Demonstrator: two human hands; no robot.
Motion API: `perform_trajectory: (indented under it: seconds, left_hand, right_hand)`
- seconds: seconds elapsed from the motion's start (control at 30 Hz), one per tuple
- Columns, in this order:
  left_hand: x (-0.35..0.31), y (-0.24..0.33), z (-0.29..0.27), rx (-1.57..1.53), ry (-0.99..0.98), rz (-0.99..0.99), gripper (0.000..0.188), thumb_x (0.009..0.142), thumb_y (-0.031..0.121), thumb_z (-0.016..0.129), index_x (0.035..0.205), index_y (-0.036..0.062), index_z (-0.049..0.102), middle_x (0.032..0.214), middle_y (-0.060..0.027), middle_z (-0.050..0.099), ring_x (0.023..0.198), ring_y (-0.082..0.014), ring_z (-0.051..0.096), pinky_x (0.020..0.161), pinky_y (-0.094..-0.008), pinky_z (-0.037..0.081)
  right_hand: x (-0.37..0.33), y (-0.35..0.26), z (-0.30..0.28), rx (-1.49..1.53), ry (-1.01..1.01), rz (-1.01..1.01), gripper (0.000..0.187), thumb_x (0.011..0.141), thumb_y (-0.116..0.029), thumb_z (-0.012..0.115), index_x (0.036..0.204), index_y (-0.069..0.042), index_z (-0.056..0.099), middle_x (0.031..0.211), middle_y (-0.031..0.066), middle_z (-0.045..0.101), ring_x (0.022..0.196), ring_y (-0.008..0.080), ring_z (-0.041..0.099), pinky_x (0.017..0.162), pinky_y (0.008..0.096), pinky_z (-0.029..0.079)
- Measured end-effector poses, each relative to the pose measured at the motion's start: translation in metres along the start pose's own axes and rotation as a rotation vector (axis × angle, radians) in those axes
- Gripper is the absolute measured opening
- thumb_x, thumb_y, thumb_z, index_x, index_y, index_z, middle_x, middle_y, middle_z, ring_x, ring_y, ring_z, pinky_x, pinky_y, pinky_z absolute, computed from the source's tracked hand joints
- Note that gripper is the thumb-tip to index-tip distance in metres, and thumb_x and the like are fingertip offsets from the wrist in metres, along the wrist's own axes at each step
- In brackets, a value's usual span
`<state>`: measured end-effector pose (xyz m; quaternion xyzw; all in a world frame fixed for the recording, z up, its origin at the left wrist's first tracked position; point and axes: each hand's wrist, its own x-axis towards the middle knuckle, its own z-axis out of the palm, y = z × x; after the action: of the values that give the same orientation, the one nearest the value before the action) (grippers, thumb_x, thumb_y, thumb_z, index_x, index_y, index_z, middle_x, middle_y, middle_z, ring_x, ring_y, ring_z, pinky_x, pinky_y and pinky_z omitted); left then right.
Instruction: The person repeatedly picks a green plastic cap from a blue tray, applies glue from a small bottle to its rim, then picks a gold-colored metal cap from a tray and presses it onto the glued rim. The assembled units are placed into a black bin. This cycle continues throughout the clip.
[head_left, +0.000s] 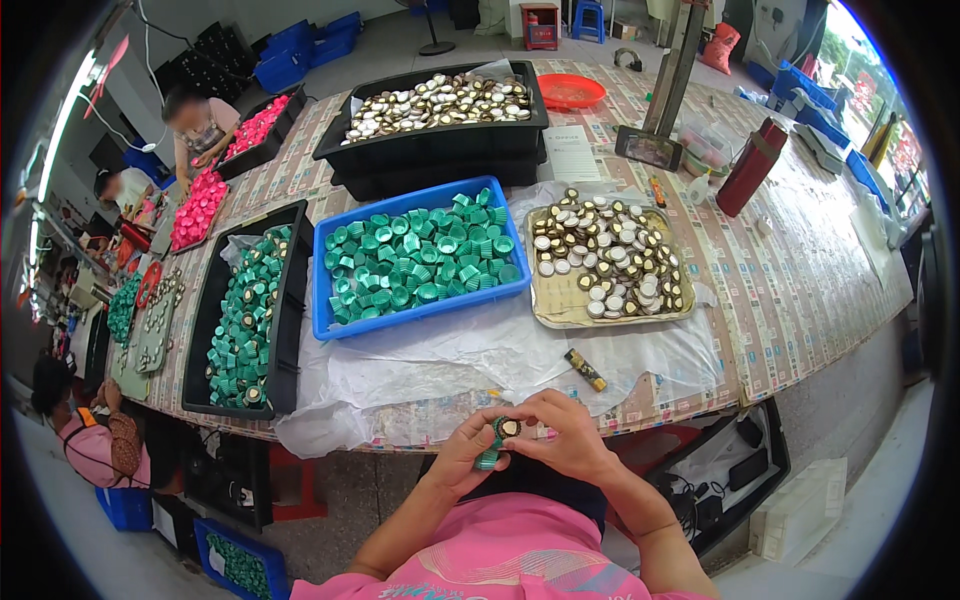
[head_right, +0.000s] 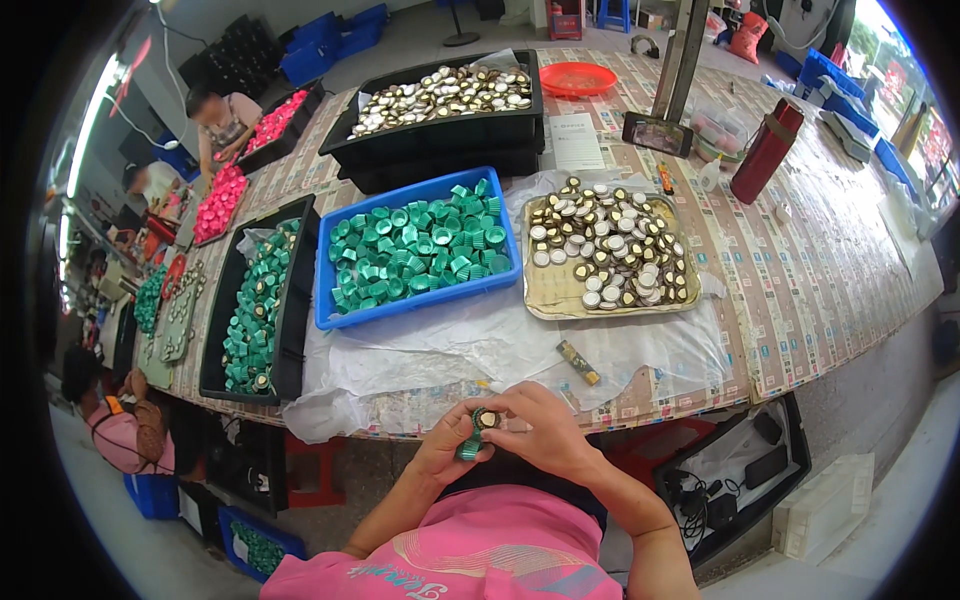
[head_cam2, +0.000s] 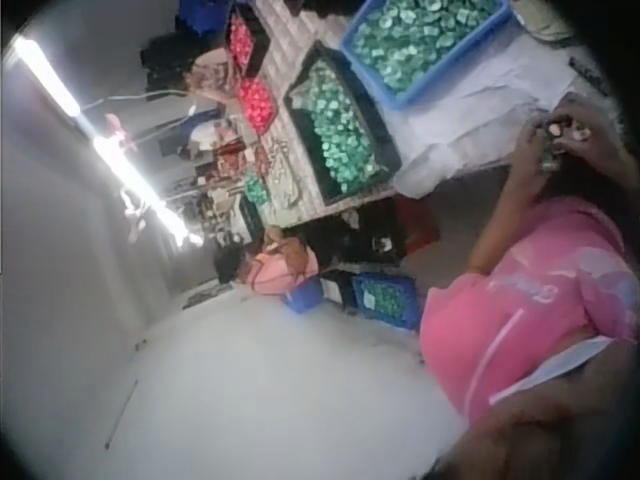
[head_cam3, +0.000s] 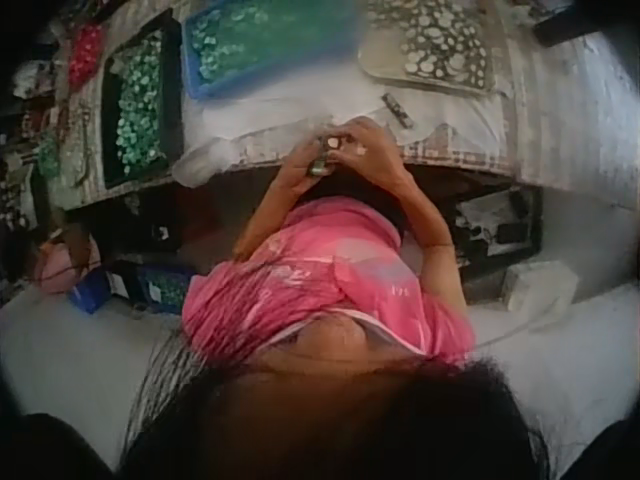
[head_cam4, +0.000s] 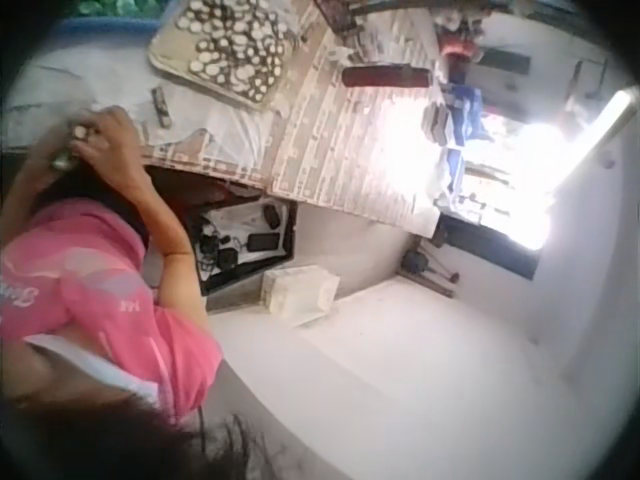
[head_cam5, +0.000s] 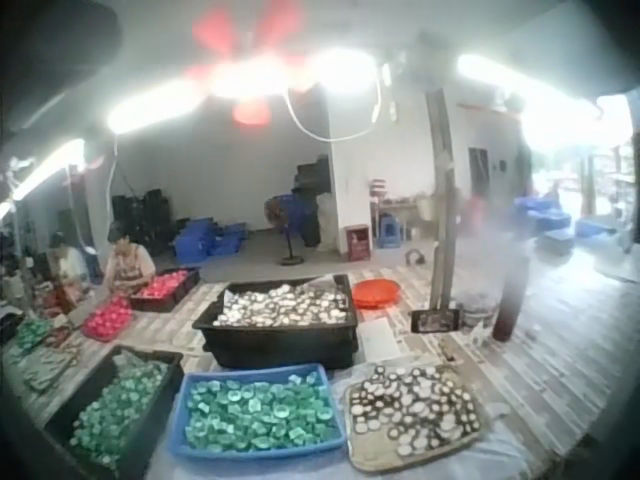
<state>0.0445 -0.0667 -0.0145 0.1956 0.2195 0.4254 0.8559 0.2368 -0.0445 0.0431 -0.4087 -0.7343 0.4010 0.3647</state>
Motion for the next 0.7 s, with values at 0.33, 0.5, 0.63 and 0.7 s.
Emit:
perform_trajectory:
  seconds: [0.33, 0.5, 0.63, 0.7]
  left_hand:
    - [-0.001, -0.004, -0.001, 0.098, 0.105, 0.065, 0.040, 0.086, 0.025, 0.069, 0.119, 0.0069, 0.055, 0.103, -0.0040, 0.061, 0.083, -0.0106, 0.058, 0.061, -0.0236, 0.049]
    - [-0.001, -0.008, -0.001, 0.180, 0.178, 0.128, 0.039, 0.085, 0.022, 0.070, 0.117, 0.0046, 0.056, 0.098, -0.0047, 0.063, 0.079, -0.0113, 0.060, 0.059, -0.0243, 0.049]
    - [-0.002, -0.005, 0.012, 0.395, 0.294, 0.161, 0.036, 0.087, 0.015, 0.068, 0.119, 0.0013, 0.058, 0.096, -0.0044, 0.064, 0.077, -0.0101, 0.060, 0.059, -0.0235, 0.049]
    - [0.000, -0.003, 0.017, 0.464, 0.318, 0.161, 0.033, 0.089, 0.012, 0.066, 0.119, 0.0002, 0.059, 0.096, -0.0049, 0.065, 0.076, -0.0097, 0.060, 0.058, -0.0231, 0.049]
  right_hand:
    - [-0.002, 0.002, 0.002, 0.007, 0.009, 0.005, 0.035, 0.074, -0.017, 0.077, 0.106, -0.009, 0.066, 0.087, 0.0082, 0.059, 0.082, 0.0249, 0.056, 0.072, 0.0346, 0.046]
    - [-0.005, 0.014, 0.007, -0.080, 0.067, -0.096, 0.032, 0.072, -0.019, 0.077, 0.099, -0.007, 0.066, 0.086, 0.0078, 0.060, 0.082, 0.0269, 0.057, 0.071, 0.0363, 0.046]
    - [-0.006, 0.018, 0.013, -0.259, 0.166, -0.195, 0.032, 0.071, -0.019, 0.077, 0.099, -0.008, 0.065, 0.087, 0.0080, 0.060, 0.082, 0.0284, 0.057, 0.071, 0.0375, 0.046]
    - [-0.008, 0.020, 0.018, -0.292, 0.176, -0.192, 0.033, 0.071, -0.019, 0.077, 0.100, -0.009, 0.065, 0.087, 0.0082, 0.060, 0.082, 0.0286, 0.057, 0.071, 0.0375, 0.047]
